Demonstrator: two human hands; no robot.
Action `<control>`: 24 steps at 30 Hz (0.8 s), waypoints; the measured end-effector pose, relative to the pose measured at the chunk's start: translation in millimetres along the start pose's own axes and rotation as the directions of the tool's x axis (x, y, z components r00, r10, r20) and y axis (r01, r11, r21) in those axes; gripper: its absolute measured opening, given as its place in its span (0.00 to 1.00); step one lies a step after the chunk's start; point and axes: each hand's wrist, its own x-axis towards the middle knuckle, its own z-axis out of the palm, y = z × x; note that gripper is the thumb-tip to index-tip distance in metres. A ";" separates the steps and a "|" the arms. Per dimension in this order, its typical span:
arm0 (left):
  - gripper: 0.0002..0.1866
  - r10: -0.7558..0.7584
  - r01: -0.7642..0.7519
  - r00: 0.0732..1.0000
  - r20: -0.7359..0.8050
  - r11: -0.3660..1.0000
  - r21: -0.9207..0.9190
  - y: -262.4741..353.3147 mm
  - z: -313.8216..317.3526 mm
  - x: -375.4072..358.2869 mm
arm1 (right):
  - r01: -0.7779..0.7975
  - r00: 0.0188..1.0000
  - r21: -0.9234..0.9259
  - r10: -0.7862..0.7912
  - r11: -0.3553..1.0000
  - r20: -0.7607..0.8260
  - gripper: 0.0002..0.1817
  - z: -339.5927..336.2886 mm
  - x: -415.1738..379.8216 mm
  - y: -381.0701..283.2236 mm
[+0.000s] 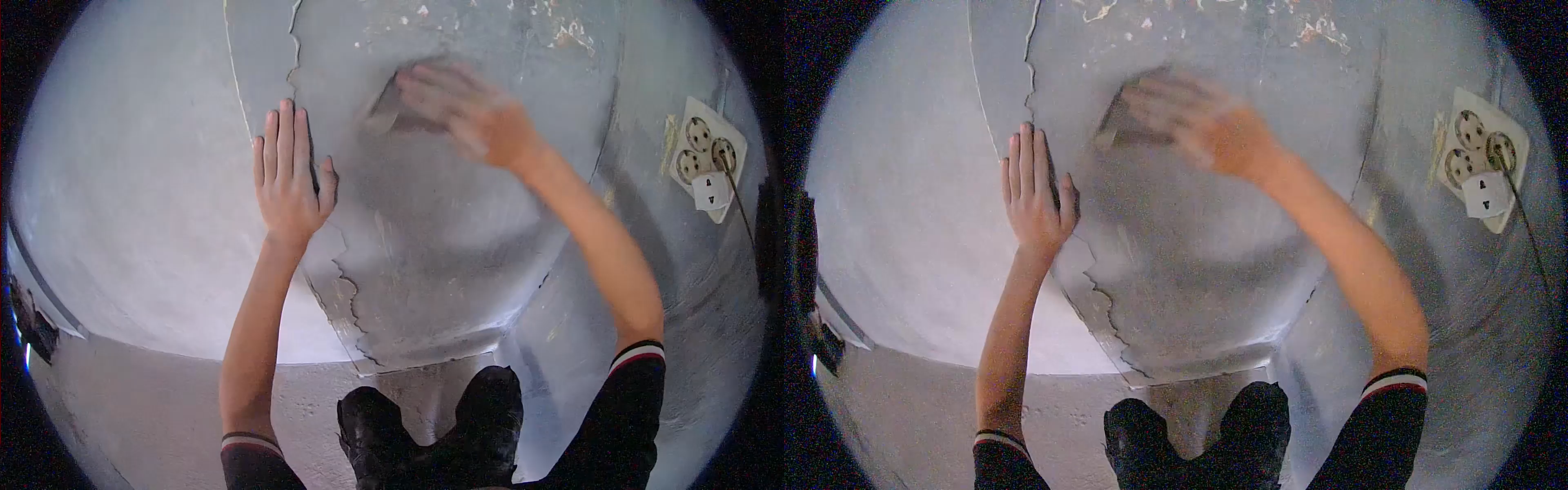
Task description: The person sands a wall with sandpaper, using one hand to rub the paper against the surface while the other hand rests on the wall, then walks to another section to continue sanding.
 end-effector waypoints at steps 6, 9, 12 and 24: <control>0.31 -0.014 0.014 1.000 0.009 1.000 -0.004 -0.6 0.4 -2.7 | -0.524 0.840 -0.102 0.494 0.845 -0.225 0.25 20.5 -25.6 13.6; 0.31 -0.022 0.022 1.000 -0.002 1.000 -0.020 0.7 -0.4 -1.8 | -0.248 0.967 -0.047 0.250 0.968 0.052 0.24 11.5 -30.4 -13.0; 0.30 -0.026 0.026 0.999 0.023 1.000 0.004 0.1 -0.9 -1.7 | -0.308 0.936 -0.125 0.323 0.943 0.137 0.23 0.5 -32.0 8.0; 0.29 -0.592 0.248 0.801 -0.084 0.457 -0.854 -24.0 -158.0 -42.4 | -0.548 0.823 -0.136 0.503 0.825 -0.263 0.25 -4.0 -21.2 15.5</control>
